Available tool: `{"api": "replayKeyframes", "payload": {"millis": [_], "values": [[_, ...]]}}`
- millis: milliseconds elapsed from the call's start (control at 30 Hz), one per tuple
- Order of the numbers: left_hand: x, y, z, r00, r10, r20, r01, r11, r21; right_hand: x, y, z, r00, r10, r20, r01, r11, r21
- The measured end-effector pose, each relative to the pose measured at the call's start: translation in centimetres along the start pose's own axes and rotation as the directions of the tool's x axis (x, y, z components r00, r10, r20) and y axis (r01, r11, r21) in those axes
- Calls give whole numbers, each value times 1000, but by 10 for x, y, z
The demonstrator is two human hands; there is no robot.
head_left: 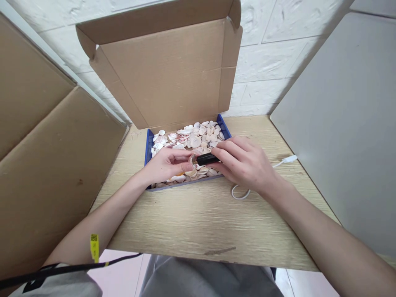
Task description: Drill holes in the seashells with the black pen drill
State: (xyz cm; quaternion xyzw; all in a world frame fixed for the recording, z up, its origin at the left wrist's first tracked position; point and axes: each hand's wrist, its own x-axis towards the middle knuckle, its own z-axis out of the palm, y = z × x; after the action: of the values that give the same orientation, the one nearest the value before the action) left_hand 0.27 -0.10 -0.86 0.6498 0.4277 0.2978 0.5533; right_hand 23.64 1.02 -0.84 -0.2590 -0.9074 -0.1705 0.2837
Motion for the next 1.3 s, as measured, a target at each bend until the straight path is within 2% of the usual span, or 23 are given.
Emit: {"api": "replayKeyframes", "payload": {"millis": [133,300,500,767,1300], "values": [[0,1,1,1000,15,-27,-15,1000,2,0,-1,1,999,40,30,-41,999,33],[1,3,1,998,38,-54,-38,999,9,-1,-5,0,984,117,137,-124,991,46],[1,7,2,993,72,-91,-71,997,5,-1,-7,1,966,111,234,-139,985,103],[0,7,2,993,70,-99,-69,998,14,0,-6,3,965,85,249,-130,977,171],[0,8,3,966,66,-252,-54,997,53,-2,-5,8,959,120,255,-164,973,160]]}}
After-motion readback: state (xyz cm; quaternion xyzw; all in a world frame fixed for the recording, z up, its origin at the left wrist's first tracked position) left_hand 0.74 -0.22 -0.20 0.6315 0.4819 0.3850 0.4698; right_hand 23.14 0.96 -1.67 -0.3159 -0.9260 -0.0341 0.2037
